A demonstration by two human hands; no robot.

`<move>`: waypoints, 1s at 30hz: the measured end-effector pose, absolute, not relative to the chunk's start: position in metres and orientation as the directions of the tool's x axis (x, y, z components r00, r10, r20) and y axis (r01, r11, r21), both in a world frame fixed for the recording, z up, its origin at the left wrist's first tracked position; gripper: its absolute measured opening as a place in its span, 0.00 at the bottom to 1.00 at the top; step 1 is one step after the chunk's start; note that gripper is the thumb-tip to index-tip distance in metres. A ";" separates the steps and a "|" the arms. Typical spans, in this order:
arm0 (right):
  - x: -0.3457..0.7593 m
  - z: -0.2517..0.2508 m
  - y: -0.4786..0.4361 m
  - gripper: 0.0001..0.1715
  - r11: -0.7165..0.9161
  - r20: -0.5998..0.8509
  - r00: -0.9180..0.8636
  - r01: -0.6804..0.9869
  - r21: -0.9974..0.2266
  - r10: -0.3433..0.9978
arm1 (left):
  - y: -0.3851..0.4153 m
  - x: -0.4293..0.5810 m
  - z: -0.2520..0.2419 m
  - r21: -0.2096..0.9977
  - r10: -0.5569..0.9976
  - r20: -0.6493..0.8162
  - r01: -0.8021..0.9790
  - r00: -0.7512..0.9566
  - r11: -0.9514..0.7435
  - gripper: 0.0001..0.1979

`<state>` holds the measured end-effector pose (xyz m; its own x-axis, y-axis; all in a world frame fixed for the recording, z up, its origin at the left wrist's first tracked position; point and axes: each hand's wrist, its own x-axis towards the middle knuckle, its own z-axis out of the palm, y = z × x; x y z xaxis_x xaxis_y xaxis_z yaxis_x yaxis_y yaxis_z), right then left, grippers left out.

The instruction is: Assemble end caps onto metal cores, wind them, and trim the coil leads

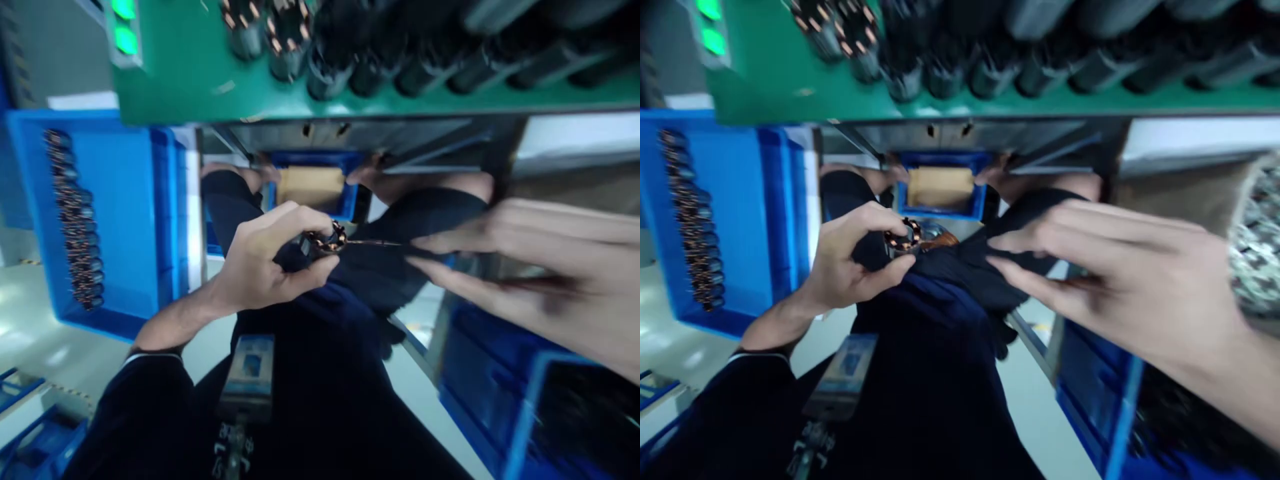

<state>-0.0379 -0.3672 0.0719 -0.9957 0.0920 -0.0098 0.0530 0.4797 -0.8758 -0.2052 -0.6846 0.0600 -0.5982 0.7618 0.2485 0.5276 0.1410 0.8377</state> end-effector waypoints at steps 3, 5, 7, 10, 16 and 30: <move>-0.037 0.045 -0.363 0.10 0.635 0.059 -0.998 -0.038 -0.771 0.012 | -0.697 -0.250 0.065 0.674 0.606 0.400 0.669 -0.688 0.314 0.07; -0.035 0.025 -0.371 0.09 0.612 -0.003 -0.996 -0.055 -0.789 -0.093 | -0.700 -0.287 0.064 0.551 0.517 0.508 0.722 -0.688 0.419 0.10; -0.032 0.009 -0.385 0.11 0.595 -0.069 -0.974 -0.076 -0.800 -0.216 | -0.697 -0.321 0.056 0.460 0.474 0.586 0.751 -0.658 0.473 0.11; -0.024 -0.008 -0.404 0.16 0.590 -0.138 -0.926 -0.105 -0.800 -0.352 | -0.681 -0.352 0.030 0.375 0.480 0.629 0.780 -0.611 0.502 0.12; -0.005 -0.021 -0.403 0.20 0.615 -0.292 -0.872 -0.013 -0.788 -0.392 | -0.673 -0.369 0.012 0.388 0.414 0.677 0.774 -0.608 0.501 0.25; -0.023 0.006 -0.415 0.16 0.506 -0.320 -0.870 0.098 -0.857 -0.374 | -0.651 -0.472 0.074 0.392 0.556 0.521 0.761 -0.647 0.517 0.12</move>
<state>-0.0229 -0.4150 0.0063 -0.8704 -0.3742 -0.3199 0.0977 0.5056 -0.8572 -0.4717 -0.6505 0.0738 -0.6470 0.5564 0.5213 0.7607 0.5171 0.3923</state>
